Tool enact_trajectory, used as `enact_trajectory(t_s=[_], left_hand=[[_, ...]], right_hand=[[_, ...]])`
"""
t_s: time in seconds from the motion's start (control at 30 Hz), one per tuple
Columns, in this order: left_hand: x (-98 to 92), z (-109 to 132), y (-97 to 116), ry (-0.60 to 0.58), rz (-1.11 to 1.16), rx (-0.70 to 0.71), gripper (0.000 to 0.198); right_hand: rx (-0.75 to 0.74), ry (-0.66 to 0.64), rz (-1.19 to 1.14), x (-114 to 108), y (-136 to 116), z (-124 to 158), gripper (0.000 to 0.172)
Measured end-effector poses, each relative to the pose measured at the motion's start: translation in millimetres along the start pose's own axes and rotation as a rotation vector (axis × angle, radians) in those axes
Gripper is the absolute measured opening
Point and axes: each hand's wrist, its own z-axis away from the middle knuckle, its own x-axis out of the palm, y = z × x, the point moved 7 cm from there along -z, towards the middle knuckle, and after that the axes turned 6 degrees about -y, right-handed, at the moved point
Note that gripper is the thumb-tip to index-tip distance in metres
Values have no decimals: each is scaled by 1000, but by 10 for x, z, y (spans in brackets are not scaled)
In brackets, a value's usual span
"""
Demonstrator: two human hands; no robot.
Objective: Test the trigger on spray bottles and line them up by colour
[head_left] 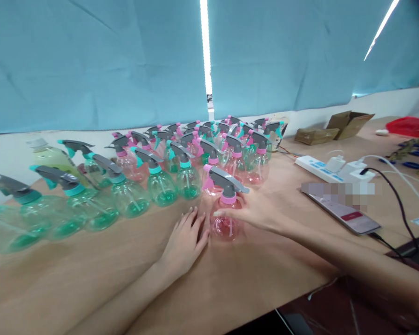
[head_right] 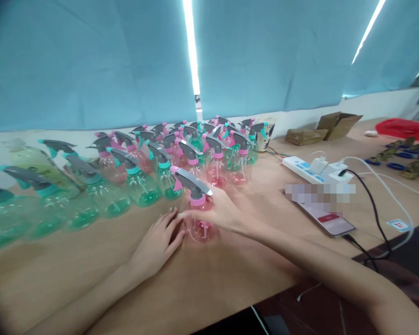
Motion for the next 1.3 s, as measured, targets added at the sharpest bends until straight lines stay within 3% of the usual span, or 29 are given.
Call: enact_trajectory(t_s=[0.17,0.37,0.53,0.8,1.0,1.3], left_hand=[[-2,0,-15,7,10,-17,42],[7,-7,-53,30,14,-17,45],[1,-22,-97,56,19,-5,44],[8,-118,-98,88,31,-11,44],[75,-413,264,78,39,88,40],[256,-1114,938,46,49,241,36]], right_hand=[[16,-36,21,3,166,165,40],[57,51,103,-180,281,305,38],[101,98,211,-533,263,496,36],[164,247,373,-1234,827,759,37],[177,345,442,-1612,1159,633,36],[168,410,377,-1947,1646,248,41]])
